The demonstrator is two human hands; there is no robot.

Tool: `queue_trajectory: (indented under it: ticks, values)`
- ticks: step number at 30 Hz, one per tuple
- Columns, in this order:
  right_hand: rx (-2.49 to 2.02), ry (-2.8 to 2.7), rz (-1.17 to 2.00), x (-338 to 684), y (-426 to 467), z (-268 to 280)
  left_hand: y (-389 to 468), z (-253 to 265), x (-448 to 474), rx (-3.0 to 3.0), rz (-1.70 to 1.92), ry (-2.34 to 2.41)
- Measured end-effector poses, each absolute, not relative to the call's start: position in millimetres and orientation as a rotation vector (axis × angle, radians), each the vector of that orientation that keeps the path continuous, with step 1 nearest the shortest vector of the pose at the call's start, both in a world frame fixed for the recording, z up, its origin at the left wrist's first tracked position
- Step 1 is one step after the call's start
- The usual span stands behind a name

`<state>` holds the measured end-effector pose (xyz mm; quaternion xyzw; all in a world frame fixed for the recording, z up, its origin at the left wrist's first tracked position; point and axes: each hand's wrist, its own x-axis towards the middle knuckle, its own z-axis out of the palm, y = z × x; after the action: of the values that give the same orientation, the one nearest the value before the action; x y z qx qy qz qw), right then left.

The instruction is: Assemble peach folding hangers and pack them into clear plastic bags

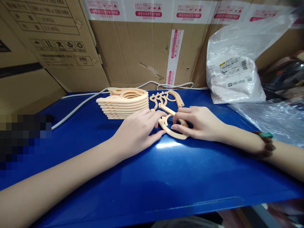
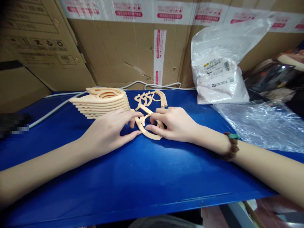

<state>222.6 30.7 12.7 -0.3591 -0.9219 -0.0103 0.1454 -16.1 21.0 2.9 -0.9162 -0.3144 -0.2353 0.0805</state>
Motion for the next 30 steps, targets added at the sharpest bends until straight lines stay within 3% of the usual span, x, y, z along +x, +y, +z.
queue_trajectory:
  ticks: [23,30]
  values:
    - [-0.654,-2.811,-0.129,211.0,9.9,7.5,24.8,-0.9,-15.9,-2.911,-0.997,-1.441]
    - [-0.581,-2.843,-0.172,209.1,6.9,9.2,22.4,5.1,-14.5,-2.940,-0.862,-1.465]
